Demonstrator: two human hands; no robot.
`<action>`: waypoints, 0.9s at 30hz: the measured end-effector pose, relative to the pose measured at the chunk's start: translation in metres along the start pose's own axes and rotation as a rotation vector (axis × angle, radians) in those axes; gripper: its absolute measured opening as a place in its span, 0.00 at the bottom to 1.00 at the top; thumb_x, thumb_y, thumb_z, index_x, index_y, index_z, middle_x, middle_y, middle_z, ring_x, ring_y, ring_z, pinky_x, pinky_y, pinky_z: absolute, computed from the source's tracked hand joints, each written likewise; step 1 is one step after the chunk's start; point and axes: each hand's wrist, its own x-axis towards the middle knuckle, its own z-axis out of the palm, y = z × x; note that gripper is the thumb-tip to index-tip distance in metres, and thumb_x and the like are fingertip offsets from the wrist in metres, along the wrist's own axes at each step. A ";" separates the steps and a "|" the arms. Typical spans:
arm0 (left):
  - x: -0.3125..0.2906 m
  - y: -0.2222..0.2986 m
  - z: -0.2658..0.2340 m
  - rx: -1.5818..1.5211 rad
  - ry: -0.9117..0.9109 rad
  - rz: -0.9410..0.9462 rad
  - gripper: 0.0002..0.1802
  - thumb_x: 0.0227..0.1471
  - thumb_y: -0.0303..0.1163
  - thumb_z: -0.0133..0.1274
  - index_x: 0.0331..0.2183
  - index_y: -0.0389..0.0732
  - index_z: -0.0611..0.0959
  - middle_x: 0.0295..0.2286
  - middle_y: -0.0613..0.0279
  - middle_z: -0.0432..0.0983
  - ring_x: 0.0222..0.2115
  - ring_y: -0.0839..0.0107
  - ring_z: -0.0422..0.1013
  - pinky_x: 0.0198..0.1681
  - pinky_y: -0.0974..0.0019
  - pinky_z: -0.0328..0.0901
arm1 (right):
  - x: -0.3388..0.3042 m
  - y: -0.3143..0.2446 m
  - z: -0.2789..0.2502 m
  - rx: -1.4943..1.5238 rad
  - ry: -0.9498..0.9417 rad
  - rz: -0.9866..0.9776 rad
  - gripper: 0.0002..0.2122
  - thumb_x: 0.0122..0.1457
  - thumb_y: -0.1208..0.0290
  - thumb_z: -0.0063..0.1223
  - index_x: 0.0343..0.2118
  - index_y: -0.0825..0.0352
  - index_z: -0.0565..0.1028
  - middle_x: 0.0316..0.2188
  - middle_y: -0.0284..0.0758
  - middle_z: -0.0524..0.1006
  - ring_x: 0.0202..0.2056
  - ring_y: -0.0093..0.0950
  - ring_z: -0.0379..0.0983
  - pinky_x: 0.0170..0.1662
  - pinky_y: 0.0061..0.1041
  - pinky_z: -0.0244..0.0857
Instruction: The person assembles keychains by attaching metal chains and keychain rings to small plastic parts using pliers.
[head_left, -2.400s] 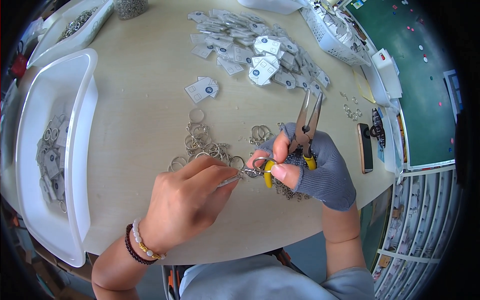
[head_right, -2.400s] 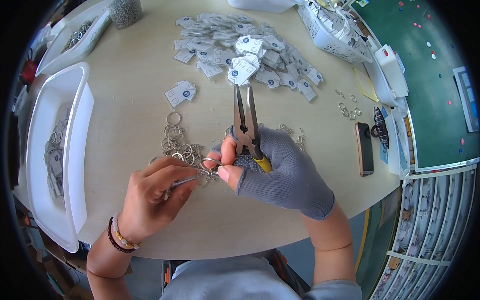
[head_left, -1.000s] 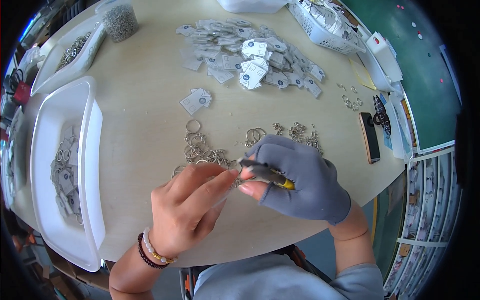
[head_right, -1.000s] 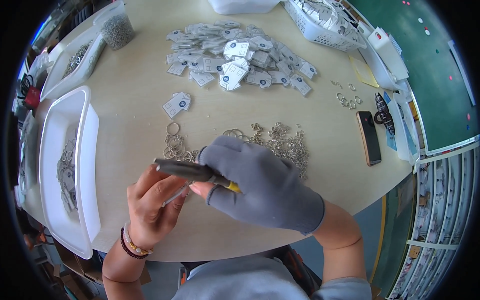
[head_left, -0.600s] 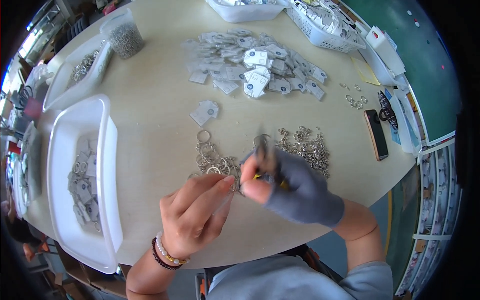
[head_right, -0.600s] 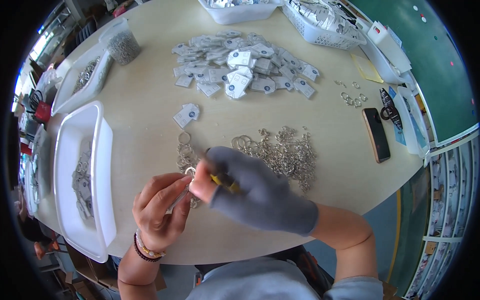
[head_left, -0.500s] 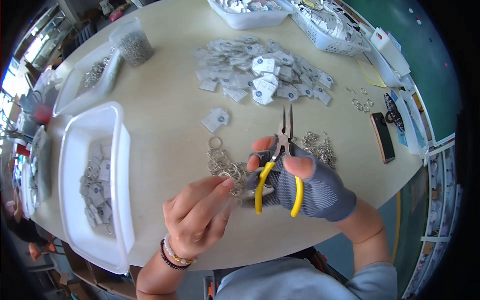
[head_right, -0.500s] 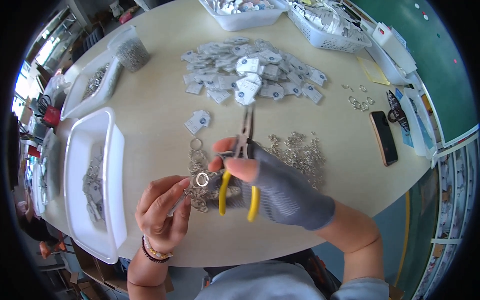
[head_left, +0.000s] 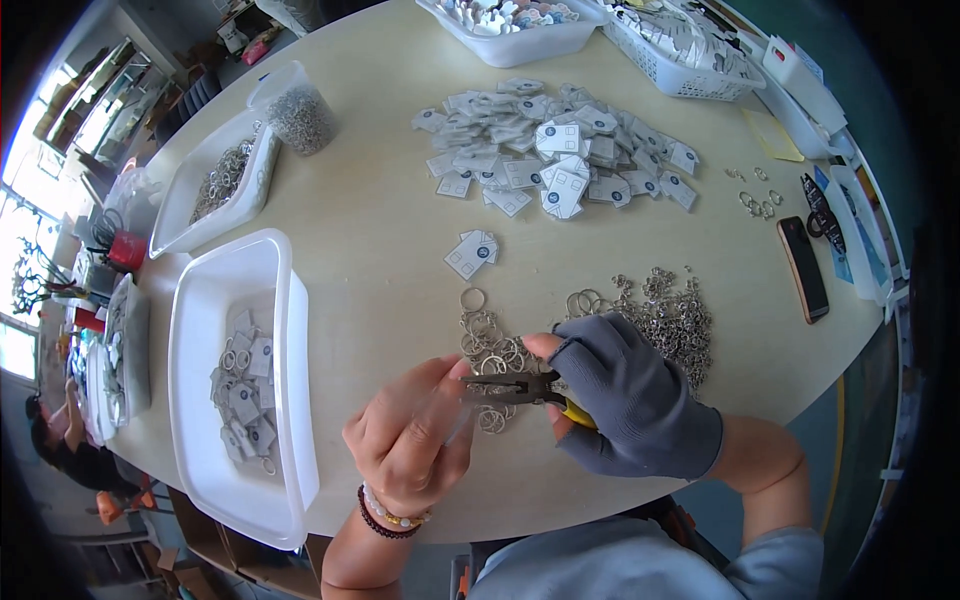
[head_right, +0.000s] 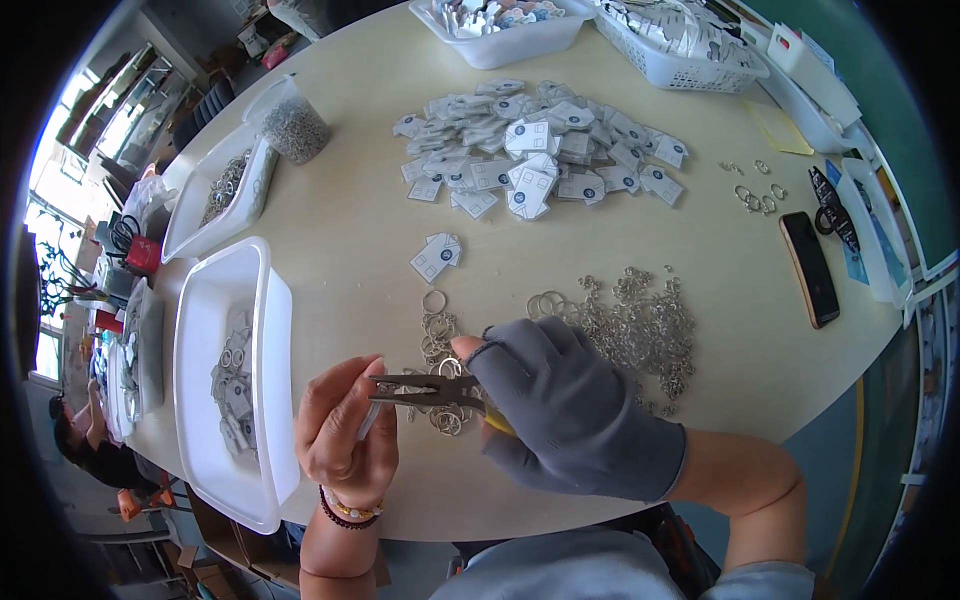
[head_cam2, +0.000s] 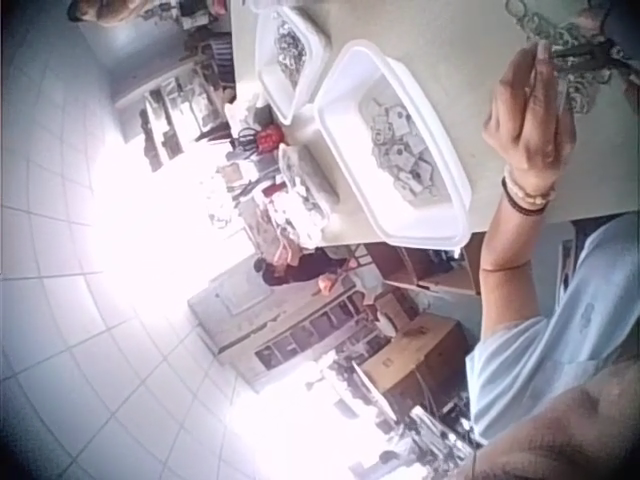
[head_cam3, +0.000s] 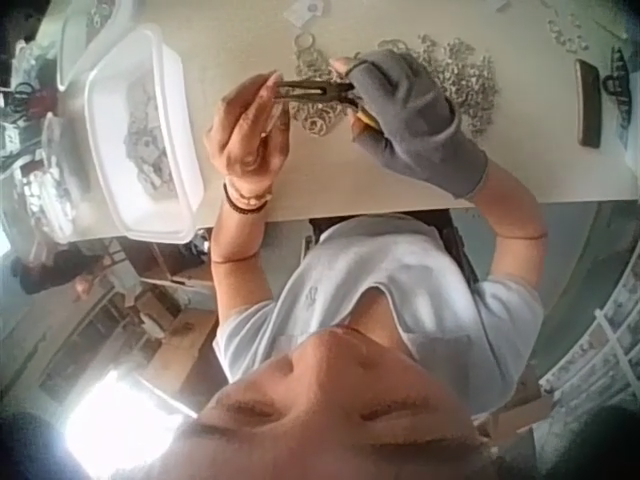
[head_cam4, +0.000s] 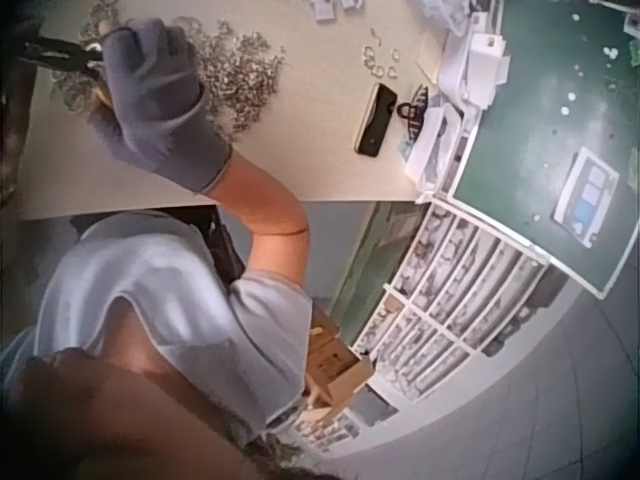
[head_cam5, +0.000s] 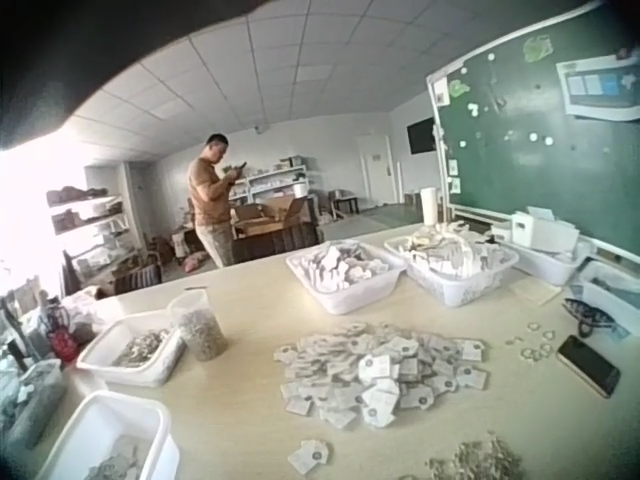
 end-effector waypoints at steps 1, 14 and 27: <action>0.000 0.000 0.000 0.017 -0.002 0.015 0.24 0.26 0.20 0.56 0.36 0.37 0.84 0.31 0.56 0.79 0.24 0.66 0.75 0.24 0.70 0.69 | 0.000 -0.001 0.000 -0.027 0.018 0.005 0.26 0.46 0.76 0.56 0.52 0.73 0.66 0.37 0.42 0.68 0.35 0.40 0.67 0.38 0.34 0.65; 0.000 0.004 -0.002 0.048 -0.038 -0.043 0.21 0.30 0.18 0.55 0.35 0.35 0.83 0.32 0.54 0.79 0.26 0.62 0.76 0.27 0.67 0.70 | -0.002 -0.005 0.001 -0.221 -0.076 0.034 0.16 0.50 0.69 0.58 0.39 0.71 0.72 0.29 0.37 0.70 0.26 0.32 0.70 0.25 0.29 0.66; -0.008 -0.038 -0.133 1.347 -0.062 -0.501 0.28 0.61 0.46 0.44 0.60 0.50 0.65 0.60 0.57 0.57 0.60 0.54 0.56 0.58 0.48 0.57 | -0.041 0.090 -0.112 -0.187 0.271 0.639 0.06 0.57 0.72 0.52 0.33 0.70 0.73 0.28 0.40 0.76 0.30 0.31 0.75 0.35 0.27 0.66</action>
